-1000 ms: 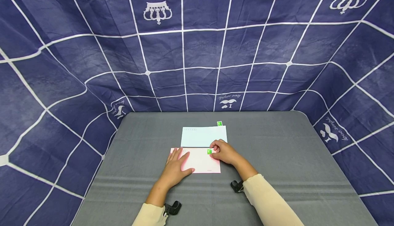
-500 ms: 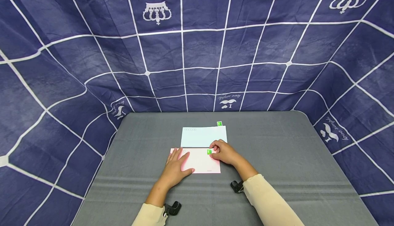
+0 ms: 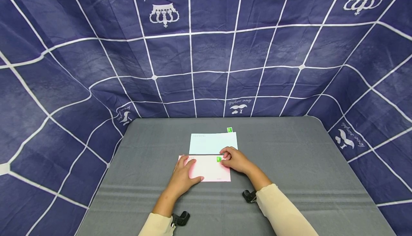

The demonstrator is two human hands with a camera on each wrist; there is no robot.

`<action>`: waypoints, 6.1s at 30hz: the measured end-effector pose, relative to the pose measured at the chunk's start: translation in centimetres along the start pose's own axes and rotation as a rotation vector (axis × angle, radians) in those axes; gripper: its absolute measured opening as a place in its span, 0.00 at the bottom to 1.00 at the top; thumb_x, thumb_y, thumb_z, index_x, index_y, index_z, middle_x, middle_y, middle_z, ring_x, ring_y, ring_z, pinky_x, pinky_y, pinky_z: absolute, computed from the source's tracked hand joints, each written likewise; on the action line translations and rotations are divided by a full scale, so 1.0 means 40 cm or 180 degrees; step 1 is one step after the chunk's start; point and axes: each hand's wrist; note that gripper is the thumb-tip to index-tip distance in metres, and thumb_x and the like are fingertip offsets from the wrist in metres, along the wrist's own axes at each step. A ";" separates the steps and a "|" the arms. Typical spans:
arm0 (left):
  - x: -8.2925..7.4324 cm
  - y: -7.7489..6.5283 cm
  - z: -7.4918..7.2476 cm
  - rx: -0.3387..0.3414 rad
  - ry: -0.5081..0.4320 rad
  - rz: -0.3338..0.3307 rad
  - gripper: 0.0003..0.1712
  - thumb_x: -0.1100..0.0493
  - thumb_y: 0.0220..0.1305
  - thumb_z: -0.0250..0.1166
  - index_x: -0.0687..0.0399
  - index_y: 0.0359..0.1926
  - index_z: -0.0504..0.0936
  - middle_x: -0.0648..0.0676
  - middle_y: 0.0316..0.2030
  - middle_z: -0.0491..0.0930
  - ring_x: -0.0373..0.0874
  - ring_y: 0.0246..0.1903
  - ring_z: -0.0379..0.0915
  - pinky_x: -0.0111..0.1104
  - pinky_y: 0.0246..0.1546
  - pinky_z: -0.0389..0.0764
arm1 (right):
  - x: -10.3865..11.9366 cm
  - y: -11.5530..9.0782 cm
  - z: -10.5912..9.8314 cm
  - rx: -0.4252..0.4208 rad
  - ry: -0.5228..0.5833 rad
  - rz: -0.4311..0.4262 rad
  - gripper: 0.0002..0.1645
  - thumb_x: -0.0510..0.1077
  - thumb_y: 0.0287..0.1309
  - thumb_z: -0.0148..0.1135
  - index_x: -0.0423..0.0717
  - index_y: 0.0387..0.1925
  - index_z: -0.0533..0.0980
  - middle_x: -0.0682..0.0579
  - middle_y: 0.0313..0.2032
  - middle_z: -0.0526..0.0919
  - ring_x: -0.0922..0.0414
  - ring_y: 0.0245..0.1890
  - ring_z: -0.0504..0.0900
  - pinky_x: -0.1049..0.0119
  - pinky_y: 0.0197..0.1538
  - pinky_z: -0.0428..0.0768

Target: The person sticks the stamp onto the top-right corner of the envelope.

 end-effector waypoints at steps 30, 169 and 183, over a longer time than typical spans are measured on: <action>-0.010 0.051 -0.022 -0.0712 -0.0375 0.0122 0.24 0.54 0.62 0.66 0.58 0.58 0.79 0.63 0.61 0.74 0.63 0.68 0.62 0.55 0.68 0.64 | 0.008 -0.034 -0.062 -0.0514 0.0252 -0.0137 0.10 0.38 0.60 0.60 0.46 0.44 0.80 0.52 0.44 0.81 0.57 0.46 0.80 0.68 0.47 0.79; -0.028 0.273 0.012 0.0762 0.0514 0.0387 0.29 0.47 0.69 0.57 0.46 0.69 0.69 0.56 0.72 0.60 0.61 0.74 0.48 0.52 0.74 0.52 | -0.075 0.238 -0.154 -0.1202 0.0109 0.1220 0.10 0.45 0.57 0.64 0.41 0.34 0.80 0.52 0.28 0.78 0.57 0.29 0.74 0.70 0.33 0.68; -0.024 0.273 0.012 0.0802 0.0542 0.0351 0.30 0.45 0.69 0.56 0.43 0.69 0.68 0.54 0.73 0.59 0.59 0.75 0.48 0.51 0.75 0.52 | -0.092 0.237 -0.155 -0.1341 0.0510 0.1229 0.11 0.47 0.58 0.64 0.42 0.34 0.78 0.59 0.24 0.73 0.61 0.27 0.70 0.71 0.33 0.67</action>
Point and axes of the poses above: each hand's wrist, its own y-axis towards the middle knuckle, its own z-axis out of the palm, x = y × z
